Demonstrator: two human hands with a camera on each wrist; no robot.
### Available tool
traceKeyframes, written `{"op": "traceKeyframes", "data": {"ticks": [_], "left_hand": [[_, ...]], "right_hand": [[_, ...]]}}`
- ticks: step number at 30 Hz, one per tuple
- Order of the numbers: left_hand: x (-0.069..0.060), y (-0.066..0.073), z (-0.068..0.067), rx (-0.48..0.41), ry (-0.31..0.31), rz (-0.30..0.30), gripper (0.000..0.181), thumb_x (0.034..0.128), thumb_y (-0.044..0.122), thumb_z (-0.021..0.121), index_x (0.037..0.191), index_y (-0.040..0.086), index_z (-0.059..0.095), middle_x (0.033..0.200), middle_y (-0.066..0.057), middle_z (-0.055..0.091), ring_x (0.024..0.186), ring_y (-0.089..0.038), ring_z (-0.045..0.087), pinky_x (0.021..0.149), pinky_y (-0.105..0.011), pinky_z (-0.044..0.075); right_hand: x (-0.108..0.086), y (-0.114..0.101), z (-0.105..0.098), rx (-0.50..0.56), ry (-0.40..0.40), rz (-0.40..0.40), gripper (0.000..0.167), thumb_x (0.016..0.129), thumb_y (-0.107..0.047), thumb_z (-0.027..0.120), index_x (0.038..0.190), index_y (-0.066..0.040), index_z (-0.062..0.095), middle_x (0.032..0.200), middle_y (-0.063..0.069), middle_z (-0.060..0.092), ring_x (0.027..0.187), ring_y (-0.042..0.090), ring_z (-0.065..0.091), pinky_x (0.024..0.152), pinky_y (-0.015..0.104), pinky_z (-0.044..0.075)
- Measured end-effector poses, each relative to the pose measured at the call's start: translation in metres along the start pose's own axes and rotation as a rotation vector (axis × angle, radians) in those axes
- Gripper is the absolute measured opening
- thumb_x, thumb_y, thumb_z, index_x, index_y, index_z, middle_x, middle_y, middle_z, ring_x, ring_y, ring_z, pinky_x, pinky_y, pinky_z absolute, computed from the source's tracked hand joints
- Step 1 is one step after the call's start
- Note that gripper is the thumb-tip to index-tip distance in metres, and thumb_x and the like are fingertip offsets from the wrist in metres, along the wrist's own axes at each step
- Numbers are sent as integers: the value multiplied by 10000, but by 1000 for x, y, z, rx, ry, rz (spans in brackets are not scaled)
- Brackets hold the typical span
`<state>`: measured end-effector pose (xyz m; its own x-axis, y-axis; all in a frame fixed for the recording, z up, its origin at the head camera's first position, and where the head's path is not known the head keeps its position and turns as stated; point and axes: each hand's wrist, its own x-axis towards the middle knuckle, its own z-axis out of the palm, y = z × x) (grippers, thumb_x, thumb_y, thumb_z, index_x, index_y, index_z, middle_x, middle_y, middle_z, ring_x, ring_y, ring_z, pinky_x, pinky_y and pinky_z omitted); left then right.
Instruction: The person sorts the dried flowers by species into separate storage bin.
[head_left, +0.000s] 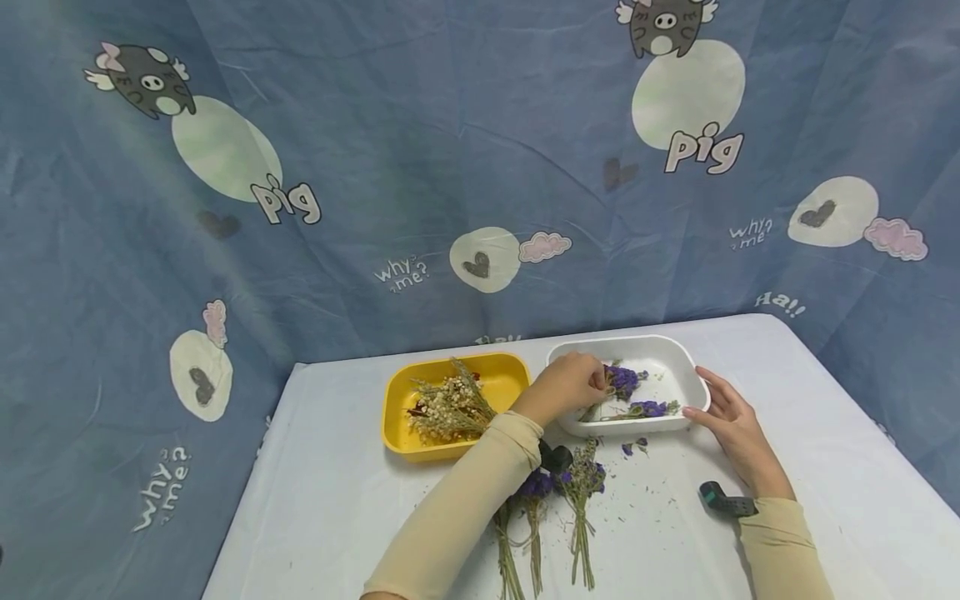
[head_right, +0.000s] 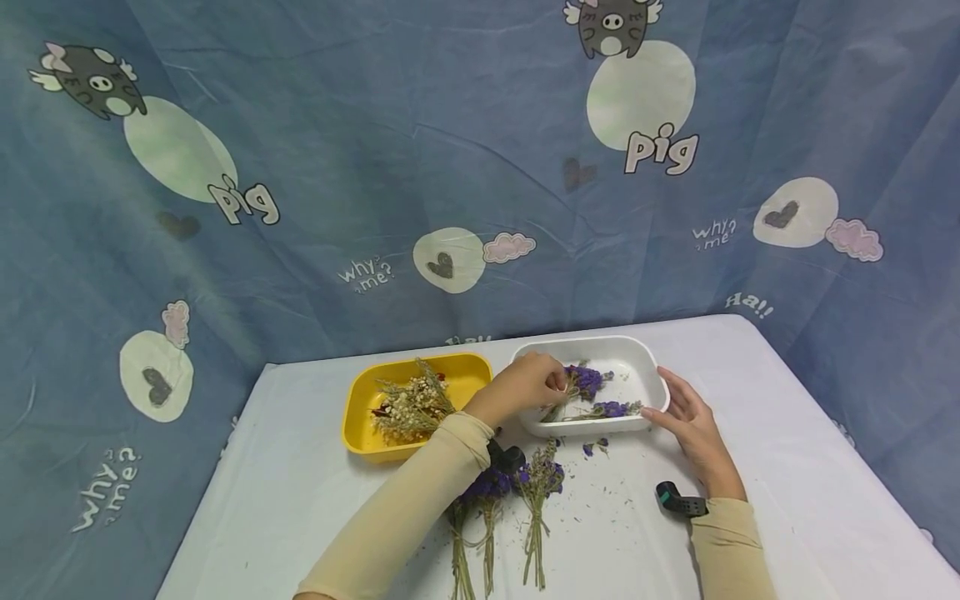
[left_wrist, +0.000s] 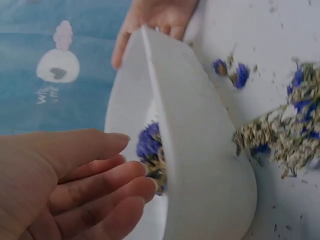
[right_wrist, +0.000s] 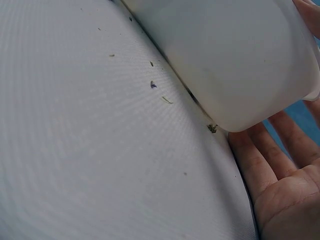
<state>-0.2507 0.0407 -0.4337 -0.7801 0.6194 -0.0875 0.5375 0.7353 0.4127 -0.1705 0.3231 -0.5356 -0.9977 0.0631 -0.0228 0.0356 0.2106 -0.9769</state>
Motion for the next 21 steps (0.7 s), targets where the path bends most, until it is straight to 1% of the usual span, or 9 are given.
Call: {"op": "traceKeyframes", "data": {"ticks": [4,9,10,13,15,17,18,19,21], "left_hand": [[-7,2,-4,-46,-6,11,102,968,262,748,945,163,745,916,37,730,716,-44,614,660,-174,529],[-23,4,-7,-98,-11,10,102,962,265,754,898,185,749,824,68,723,663,-33,615,630,-175,526],[-27,5,-7,-110,-5,10,101,960,266,755,899,186,751,815,72,720,658,-29,613,637,-183,539],[-39,6,-6,-133,16,18,105,960,275,756,894,193,752,808,82,726,648,-14,614,749,-225,559],[-47,8,-4,-154,26,24,117,955,276,762,880,188,748,819,77,730,655,-11,609,769,-239,565],[-55,9,0,-169,35,25,132,951,279,766,857,190,742,820,77,732,665,-5,597,752,-215,542],[-59,10,2,-179,37,23,143,950,279,766,844,187,739,815,77,726,669,-7,587,718,-197,537],[-63,10,4,-195,36,18,150,951,277,765,839,181,736,811,75,721,661,-11,582,656,-177,525],[-71,12,8,-206,44,6,158,951,282,764,840,173,739,797,79,709,641,-12,572,609,-154,498]], "right_hand": [[0,-2,0,-4,-1,6,844,975,-208,734,1653,-304,240,1726,137,216,1558,205,350,1078,71,430],[-1,-4,0,-15,-4,22,855,975,-232,736,1655,-320,225,1730,135,201,1575,264,309,1103,90,420],[-1,-4,0,-18,-3,22,857,974,-235,738,1655,-319,226,1729,138,203,1574,271,310,1102,92,422],[-2,-3,0,-17,-1,20,858,973,-226,739,1655,-318,228,1729,132,208,1568,238,327,1083,73,426],[-2,-1,0,-12,2,11,849,974,-210,736,1654,-308,237,1727,133,216,1563,220,340,1070,65,429],[-3,-1,1,-5,1,6,843,975,-202,734,1652,-307,244,1728,126,216,1560,201,345,1062,57,430],[-2,-1,0,-4,0,4,840,977,-200,731,1653,-306,244,1729,125,213,1561,199,343,1064,57,429],[-2,-1,0,-4,0,2,837,977,-200,730,1652,-307,246,1730,124,212,1561,199,343,1064,57,429],[-2,-1,0,-5,1,1,836,977,-206,731,1652,-308,247,1730,127,212,1560,201,347,1066,59,430]]}}
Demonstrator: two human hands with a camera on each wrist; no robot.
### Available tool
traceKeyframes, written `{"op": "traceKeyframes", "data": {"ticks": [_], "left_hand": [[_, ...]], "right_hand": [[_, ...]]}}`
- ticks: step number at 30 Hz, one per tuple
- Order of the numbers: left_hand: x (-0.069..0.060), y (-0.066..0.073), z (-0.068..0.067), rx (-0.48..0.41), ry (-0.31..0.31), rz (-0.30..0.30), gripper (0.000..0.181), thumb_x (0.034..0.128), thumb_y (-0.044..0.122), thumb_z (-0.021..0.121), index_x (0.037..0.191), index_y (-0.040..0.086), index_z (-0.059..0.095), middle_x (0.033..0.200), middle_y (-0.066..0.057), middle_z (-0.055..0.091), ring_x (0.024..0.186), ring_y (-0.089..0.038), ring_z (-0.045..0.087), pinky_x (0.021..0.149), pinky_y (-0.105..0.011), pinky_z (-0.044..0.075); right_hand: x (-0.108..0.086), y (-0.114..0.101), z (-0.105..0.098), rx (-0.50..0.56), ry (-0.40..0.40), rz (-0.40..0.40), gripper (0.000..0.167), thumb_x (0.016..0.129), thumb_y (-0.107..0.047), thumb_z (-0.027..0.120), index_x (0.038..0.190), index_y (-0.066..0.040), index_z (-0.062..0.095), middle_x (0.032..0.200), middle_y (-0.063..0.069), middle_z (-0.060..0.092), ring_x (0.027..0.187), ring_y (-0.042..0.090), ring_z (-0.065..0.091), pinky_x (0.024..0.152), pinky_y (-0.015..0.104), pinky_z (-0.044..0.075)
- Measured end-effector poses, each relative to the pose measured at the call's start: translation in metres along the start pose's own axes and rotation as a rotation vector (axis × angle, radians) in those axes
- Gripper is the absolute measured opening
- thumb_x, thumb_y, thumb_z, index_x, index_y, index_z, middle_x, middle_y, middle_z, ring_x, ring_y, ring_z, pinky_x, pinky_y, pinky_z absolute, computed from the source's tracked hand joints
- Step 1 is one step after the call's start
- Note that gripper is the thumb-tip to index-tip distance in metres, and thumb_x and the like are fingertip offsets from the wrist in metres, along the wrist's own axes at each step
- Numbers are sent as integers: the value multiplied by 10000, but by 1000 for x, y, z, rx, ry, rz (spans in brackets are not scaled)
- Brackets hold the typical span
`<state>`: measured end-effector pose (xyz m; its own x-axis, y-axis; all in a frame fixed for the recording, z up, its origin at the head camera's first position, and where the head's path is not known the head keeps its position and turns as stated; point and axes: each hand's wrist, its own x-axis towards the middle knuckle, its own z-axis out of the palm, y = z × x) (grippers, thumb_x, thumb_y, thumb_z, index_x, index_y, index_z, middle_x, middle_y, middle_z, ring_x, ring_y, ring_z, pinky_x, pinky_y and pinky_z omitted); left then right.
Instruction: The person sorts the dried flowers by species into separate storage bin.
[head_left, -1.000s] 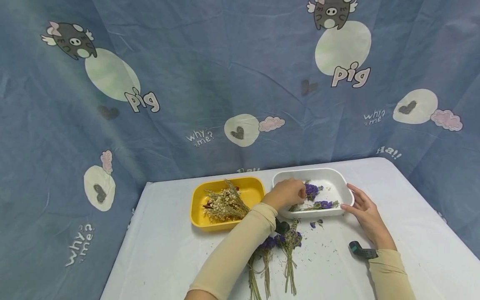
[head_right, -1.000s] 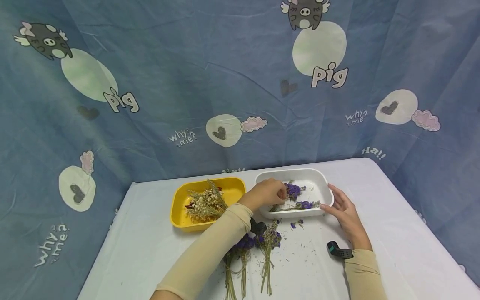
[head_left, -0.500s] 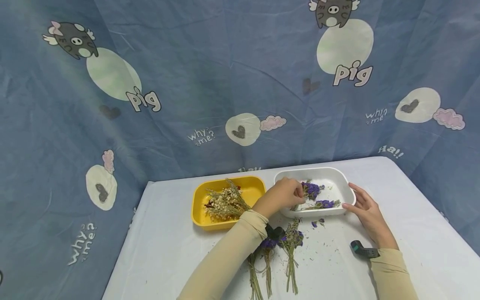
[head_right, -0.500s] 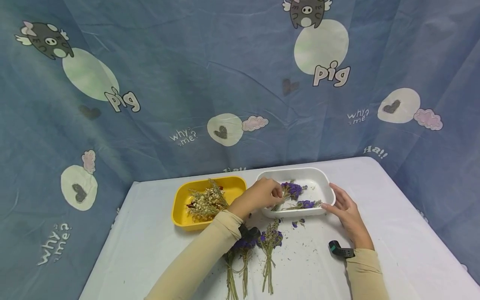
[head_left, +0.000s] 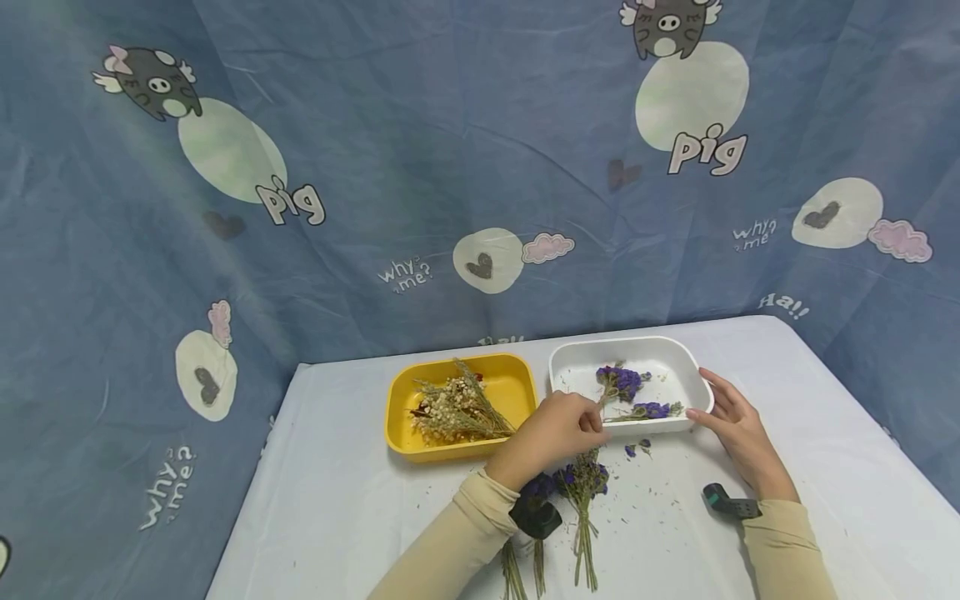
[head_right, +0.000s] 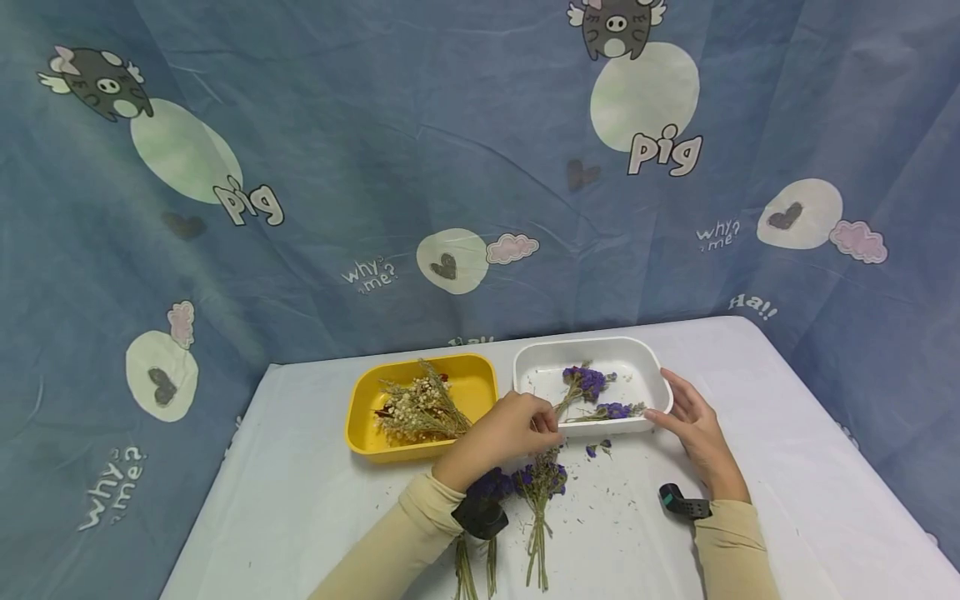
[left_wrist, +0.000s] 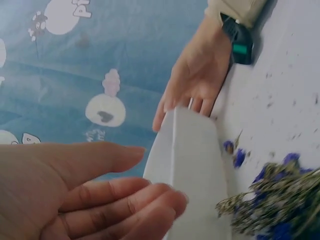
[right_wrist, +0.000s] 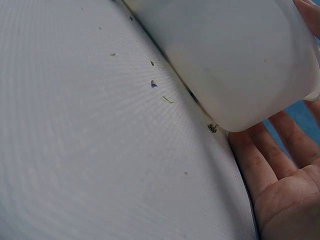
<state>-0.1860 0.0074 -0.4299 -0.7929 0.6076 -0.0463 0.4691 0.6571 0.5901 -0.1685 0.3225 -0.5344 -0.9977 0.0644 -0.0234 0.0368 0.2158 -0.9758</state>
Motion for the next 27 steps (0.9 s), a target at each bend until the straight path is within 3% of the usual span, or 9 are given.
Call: {"op": "traceKeyframes", "data": {"ticks": [11,22,27], "left_hand": [[-31,-10,26,-40,87,-45,193,917,250,778,748,185,710,661,117,617,540,-12,486,520,-153,433],[-54,-13,51,-56,38,-56,176,915,241,795,778,168,712,641,133,602,552,28,499,555,-127,441],[-60,-14,61,-21,54,-51,144,898,215,809,797,164,720,619,141,587,537,40,489,585,-130,447]], "right_hand": [[0,-1,0,-18,6,23,847,978,-229,732,1654,-320,231,1734,123,197,1575,268,310,1113,105,419],[1,0,-1,-23,4,12,843,978,-235,732,1653,-315,235,1732,126,203,1558,205,351,1087,87,429],[1,0,0,-6,1,5,843,976,-224,734,1653,-313,240,1730,123,212,1520,111,400,1079,82,433]]}}
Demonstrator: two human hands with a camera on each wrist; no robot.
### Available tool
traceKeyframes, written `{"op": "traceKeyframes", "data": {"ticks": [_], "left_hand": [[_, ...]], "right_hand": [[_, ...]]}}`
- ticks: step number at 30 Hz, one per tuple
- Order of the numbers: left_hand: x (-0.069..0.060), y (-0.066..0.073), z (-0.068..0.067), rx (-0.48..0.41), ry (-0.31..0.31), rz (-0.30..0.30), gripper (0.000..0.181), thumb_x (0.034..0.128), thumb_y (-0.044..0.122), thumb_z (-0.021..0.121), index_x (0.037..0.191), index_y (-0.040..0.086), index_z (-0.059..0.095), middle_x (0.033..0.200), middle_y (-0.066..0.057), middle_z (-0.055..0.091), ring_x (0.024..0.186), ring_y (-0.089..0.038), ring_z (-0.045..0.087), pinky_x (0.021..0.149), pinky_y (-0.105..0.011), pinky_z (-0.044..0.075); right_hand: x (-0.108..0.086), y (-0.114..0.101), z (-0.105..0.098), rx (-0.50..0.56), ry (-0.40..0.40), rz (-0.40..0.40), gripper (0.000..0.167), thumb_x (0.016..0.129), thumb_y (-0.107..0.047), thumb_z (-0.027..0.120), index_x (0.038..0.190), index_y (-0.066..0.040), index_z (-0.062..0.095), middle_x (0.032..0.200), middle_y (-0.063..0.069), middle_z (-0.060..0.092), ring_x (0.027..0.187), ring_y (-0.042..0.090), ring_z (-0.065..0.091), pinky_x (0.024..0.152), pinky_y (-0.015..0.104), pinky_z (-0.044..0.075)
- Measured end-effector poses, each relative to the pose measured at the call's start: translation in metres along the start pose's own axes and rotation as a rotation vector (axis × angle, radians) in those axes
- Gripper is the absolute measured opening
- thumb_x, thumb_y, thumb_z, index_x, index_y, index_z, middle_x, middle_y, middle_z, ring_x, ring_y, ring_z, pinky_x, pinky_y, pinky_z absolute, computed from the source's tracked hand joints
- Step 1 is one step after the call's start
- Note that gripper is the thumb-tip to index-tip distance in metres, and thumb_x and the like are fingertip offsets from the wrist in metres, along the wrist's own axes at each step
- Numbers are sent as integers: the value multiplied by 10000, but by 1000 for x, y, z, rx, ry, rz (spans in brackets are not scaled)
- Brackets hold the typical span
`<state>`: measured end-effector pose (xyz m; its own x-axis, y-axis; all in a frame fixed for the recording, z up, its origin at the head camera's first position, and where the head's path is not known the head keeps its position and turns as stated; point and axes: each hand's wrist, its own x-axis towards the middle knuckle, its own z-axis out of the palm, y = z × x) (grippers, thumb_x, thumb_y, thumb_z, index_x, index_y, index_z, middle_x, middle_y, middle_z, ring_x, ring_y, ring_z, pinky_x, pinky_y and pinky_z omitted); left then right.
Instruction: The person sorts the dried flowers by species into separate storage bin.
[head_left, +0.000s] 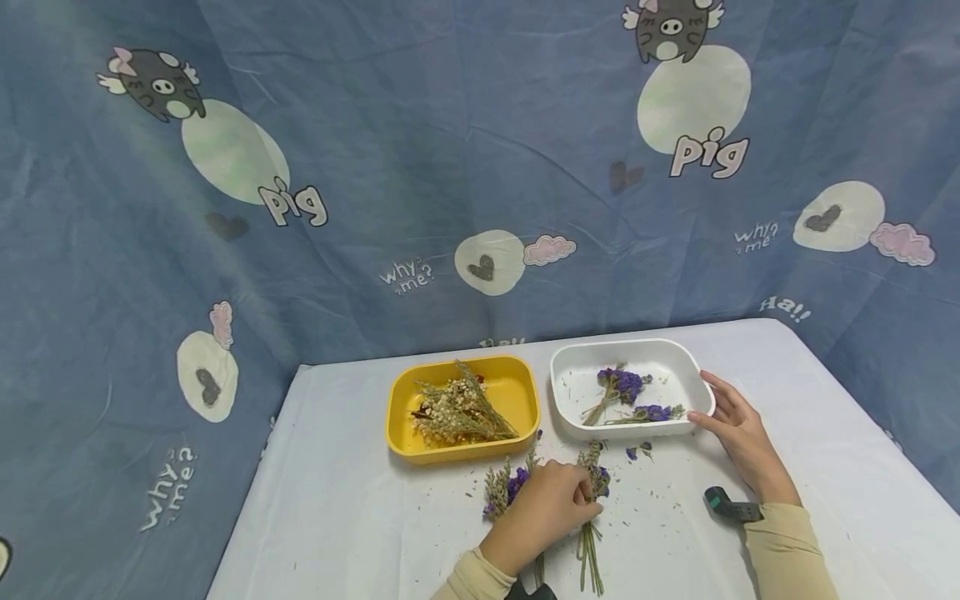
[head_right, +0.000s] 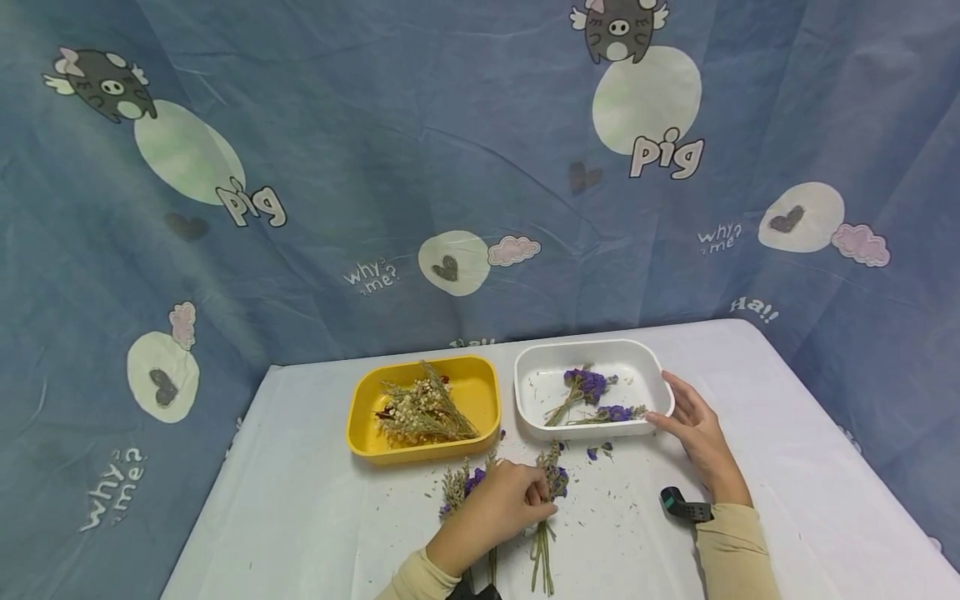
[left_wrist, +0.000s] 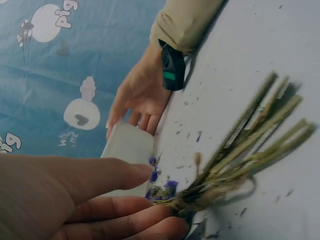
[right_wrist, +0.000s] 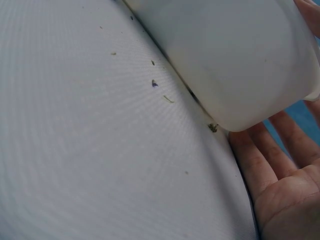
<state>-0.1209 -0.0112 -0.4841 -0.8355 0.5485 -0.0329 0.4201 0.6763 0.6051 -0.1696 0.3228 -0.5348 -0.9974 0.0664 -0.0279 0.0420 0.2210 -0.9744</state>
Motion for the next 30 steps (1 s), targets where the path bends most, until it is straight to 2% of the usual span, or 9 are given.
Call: {"op": "traceKeyframes", "data": {"ticks": [3,6,9,13,16,21,25,30], "left_hand": [[-3,0,4,47,41,4,129,882,197,811,792,168,723,583,151,557,515,39,468,622,-144,448],[-4,0,7,106,86,7,192,864,193,814,733,186,673,540,158,497,489,25,429,586,-144,410],[-4,1,11,149,115,-6,276,844,199,822,681,188,599,522,149,425,480,-4,392,489,-150,350],[-5,2,16,189,116,-20,323,838,224,835,703,178,546,544,134,393,490,-33,387,459,-171,332],[-5,2,19,206,113,-20,328,828,223,849,733,172,540,556,128,412,494,-39,405,463,-173,346],[-6,5,22,258,140,-19,374,794,232,877,750,177,509,570,108,445,493,-68,429,452,-195,348],[-7,7,23,294,160,-25,422,774,261,898,754,186,483,583,88,472,492,-91,453,438,-221,352],[-8,7,24,296,158,-27,453,767,217,896,733,183,445,578,84,419,495,-89,419,432,-222,327]], "right_hand": [[0,0,1,18,-1,-8,842,974,-208,736,1652,-305,245,1727,121,223,1438,-7,449,1056,62,439],[0,0,1,33,1,-17,845,971,-184,736,1653,-289,247,1725,133,225,1403,-50,455,1030,40,445],[0,-2,1,28,6,-16,849,971,-178,735,1655,-281,243,1722,148,224,1440,-2,447,1022,35,447],[1,-1,2,11,7,-17,847,973,-186,734,1654,-287,242,1722,137,233,1454,16,444,1022,35,447],[1,0,2,14,4,-25,839,973,-185,734,1651,-291,252,1721,121,246,1422,-26,454,1018,31,446],[0,-1,1,38,-5,-29,836,973,-173,732,1650,-286,256,1719,118,250,1347,-94,464,1006,23,448],[0,-1,1,47,-2,-25,836,973,-169,731,1650,-287,256,1723,123,238,1345,-95,461,999,17,449],[0,0,1,45,4,-35,830,971,-161,733,1648,-272,267,1714,146,252,1251,-156,472,982,7,452]]}}
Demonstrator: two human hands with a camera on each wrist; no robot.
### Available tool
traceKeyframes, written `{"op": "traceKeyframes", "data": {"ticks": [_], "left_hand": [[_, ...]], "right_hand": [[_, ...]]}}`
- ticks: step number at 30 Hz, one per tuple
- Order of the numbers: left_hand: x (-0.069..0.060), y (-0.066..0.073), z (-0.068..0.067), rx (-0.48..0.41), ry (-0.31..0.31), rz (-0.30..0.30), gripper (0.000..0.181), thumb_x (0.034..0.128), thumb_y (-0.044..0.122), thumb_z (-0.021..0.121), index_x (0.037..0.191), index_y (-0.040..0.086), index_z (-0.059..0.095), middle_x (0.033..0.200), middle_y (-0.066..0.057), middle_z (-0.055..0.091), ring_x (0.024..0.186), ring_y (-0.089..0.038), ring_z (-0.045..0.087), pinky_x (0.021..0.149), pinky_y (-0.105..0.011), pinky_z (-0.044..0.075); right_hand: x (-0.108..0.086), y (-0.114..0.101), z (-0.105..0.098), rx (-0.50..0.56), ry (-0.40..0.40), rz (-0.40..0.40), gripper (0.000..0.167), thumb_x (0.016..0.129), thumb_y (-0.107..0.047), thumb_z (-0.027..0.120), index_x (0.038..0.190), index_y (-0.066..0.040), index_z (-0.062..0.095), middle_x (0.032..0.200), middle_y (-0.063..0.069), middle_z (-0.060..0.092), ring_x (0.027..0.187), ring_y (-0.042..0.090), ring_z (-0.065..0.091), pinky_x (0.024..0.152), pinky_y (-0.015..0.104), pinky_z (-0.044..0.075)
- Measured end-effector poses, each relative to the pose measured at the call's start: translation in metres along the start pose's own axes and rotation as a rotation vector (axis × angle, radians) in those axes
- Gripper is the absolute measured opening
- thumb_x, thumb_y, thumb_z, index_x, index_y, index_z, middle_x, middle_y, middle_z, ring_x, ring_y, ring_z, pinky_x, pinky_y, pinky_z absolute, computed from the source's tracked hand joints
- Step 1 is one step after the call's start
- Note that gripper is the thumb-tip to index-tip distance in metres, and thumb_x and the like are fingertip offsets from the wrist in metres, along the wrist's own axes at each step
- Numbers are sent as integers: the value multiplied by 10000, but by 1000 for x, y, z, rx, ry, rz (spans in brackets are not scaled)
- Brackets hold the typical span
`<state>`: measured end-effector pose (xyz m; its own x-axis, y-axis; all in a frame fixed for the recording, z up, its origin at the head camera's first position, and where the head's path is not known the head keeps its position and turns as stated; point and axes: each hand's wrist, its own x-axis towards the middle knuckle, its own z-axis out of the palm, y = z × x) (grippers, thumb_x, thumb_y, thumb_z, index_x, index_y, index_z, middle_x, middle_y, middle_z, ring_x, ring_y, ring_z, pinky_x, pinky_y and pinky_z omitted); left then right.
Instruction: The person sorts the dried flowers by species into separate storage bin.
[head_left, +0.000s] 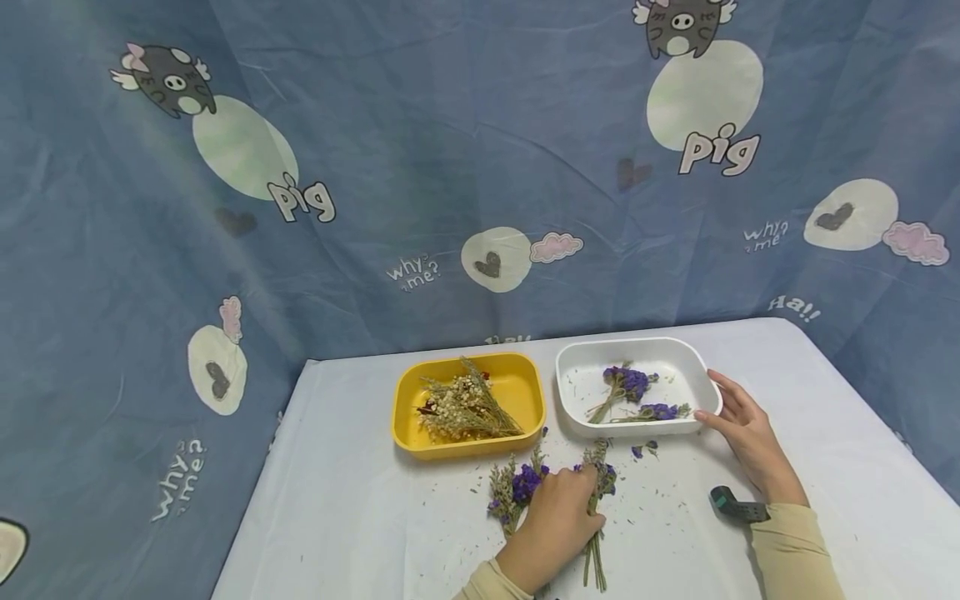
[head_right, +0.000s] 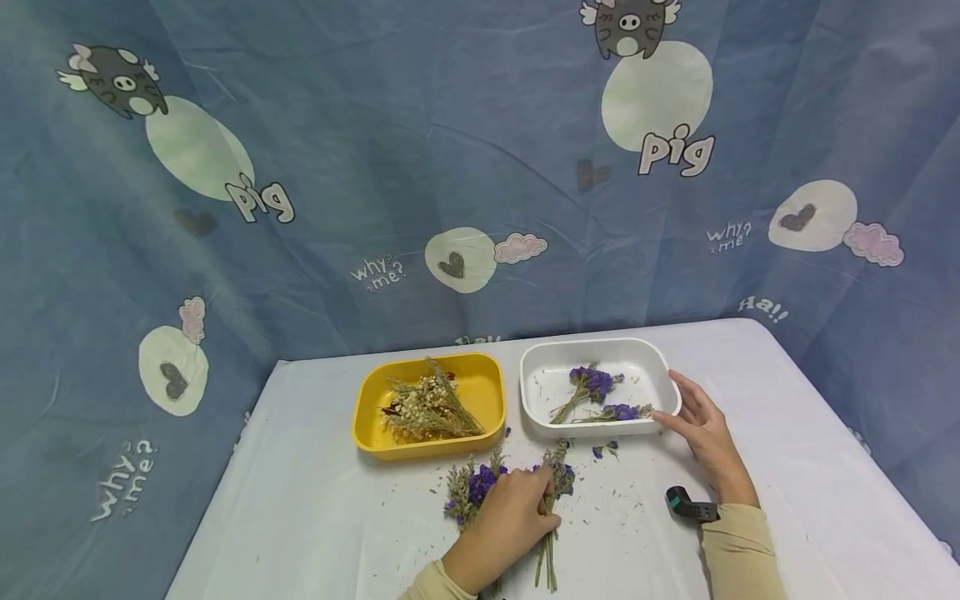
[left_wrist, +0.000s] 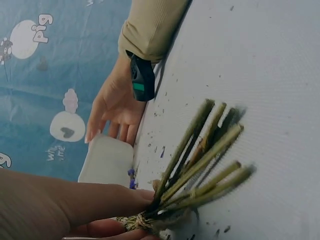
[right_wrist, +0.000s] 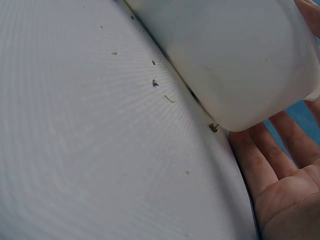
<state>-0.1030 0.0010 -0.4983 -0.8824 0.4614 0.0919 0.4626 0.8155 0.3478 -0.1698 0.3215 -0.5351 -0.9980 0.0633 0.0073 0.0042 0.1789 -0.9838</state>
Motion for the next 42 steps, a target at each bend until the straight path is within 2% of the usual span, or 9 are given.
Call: {"op": "traceKeyframes", "data": {"ticks": [4,10,17,25,32,39,42], "left_hand": [[0,-1,0,-27,4,16,410,753,140,878,733,174,470,583,93,400,507,-76,388,437,-202,304],[2,-2,-1,-92,0,16,314,748,50,839,750,167,547,585,113,431,519,-42,393,466,-164,335],[2,-3,-4,-130,-27,37,251,754,7,806,836,189,653,634,156,571,555,25,446,521,-139,378],[3,-4,-4,-165,-91,32,212,778,29,814,883,172,697,655,166,594,581,32,483,583,-141,447],[4,-6,-4,-183,-97,54,197,794,46,824,908,168,721,680,157,620,595,46,490,618,-129,476],[5,-9,-5,-248,-121,60,178,810,62,831,941,155,755,684,165,628,601,71,500,648,-112,487],[6,-10,-4,-286,-121,71,173,814,64,831,951,142,759,693,155,649,603,87,506,658,-100,488]], "right_hand": [[0,1,0,8,0,-12,828,969,-156,735,1647,-261,272,1709,145,265,1199,-190,475,977,4,453],[0,-1,-1,-19,3,-4,834,971,-188,738,1649,-282,262,1716,123,259,1302,-135,478,1005,21,448],[0,-1,-2,-14,-1,-5,830,975,-175,731,1650,-280,260,1722,119,243,1278,-150,470,1013,24,446],[-1,0,-1,-29,3,4,832,978,-190,729,1652,-289,251,1727,117,226,1479,24,423,1040,36,432],[-1,-1,-1,-14,-2,5,833,976,-175,728,1652,-279,252,1719,156,230,1282,-139,465,1005,15,443],[-1,-2,-1,-4,-6,3,829,977,-160,724,1652,-270,254,1717,170,226,1293,-126,472,1010,21,447],[-1,-1,0,5,-7,-6,824,976,-152,724,1650,-264,264,1716,166,235,1250,-155,473,1000,14,448]]}}
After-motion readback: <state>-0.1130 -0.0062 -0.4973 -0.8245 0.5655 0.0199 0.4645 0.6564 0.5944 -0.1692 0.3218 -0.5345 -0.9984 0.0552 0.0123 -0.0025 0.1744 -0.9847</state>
